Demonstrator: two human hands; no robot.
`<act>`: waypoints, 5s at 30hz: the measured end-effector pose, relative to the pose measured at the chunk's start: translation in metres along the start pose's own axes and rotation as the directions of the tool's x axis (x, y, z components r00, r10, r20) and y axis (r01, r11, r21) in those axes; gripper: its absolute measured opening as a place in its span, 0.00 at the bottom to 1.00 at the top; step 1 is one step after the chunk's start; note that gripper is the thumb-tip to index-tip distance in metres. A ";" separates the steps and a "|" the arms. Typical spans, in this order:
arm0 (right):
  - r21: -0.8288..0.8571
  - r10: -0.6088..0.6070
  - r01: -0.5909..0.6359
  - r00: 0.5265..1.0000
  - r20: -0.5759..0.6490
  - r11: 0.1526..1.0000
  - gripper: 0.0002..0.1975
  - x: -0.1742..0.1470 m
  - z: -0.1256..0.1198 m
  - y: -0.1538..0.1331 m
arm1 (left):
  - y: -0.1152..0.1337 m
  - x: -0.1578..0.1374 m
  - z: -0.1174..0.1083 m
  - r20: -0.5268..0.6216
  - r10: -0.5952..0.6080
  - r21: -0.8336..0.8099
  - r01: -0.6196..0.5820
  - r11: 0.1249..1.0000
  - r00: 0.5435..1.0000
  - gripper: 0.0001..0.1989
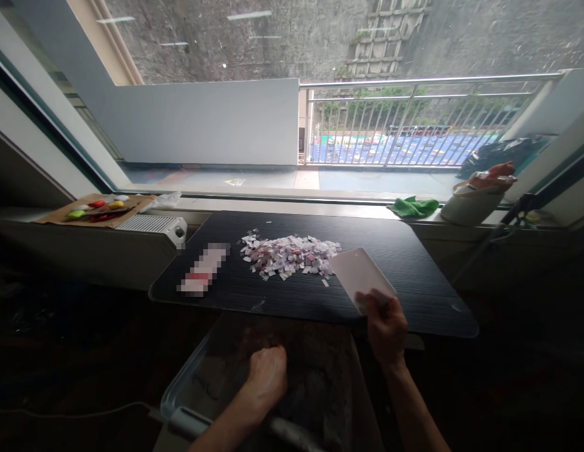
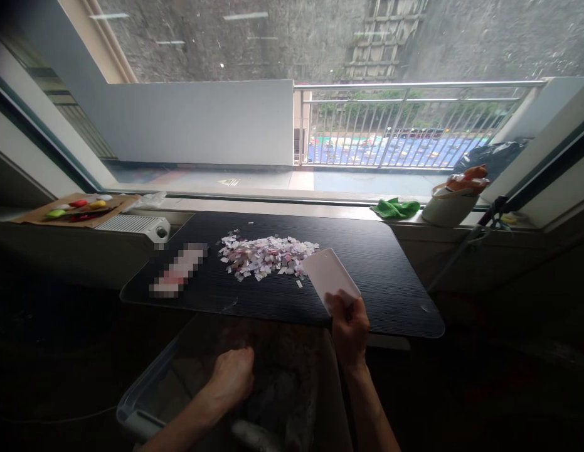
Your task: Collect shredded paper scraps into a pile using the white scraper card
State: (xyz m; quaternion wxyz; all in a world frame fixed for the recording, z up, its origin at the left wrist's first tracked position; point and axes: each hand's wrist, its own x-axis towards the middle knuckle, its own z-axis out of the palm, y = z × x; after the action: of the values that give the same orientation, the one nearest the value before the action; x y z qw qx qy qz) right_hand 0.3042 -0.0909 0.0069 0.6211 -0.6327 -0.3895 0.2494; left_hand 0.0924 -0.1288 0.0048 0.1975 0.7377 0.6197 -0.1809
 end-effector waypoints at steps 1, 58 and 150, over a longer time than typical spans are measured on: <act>0.063 0.043 -0.044 0.999 0.025 0.997 0.16 -0.005 -0.004 -0.001 | -0.001 0.000 0.000 -0.002 -0.002 0.001 0.002 1.000 1.000 0.15; -0.475 0.200 0.283 0.646 0.736 0.833 0.16 -0.050 -0.032 -0.040 | -0.016 -0.007 -0.011 0.004 0.018 -0.037 -0.018 0.999 1.000 0.17; -0.073 -0.052 0.092 0.899 0.434 0.993 0.11 0.023 0.067 -0.034 | -0.033 -0.017 -0.015 0.054 -0.001 -0.284 0.017 0.959 0.999 0.19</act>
State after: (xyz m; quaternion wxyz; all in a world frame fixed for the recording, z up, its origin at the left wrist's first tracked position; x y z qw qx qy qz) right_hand 0.2578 -0.0349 0.0372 0.4986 -0.5749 -0.5514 0.3419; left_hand 0.0573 -0.1304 0.0247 0.3170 0.6938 0.6372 -0.1104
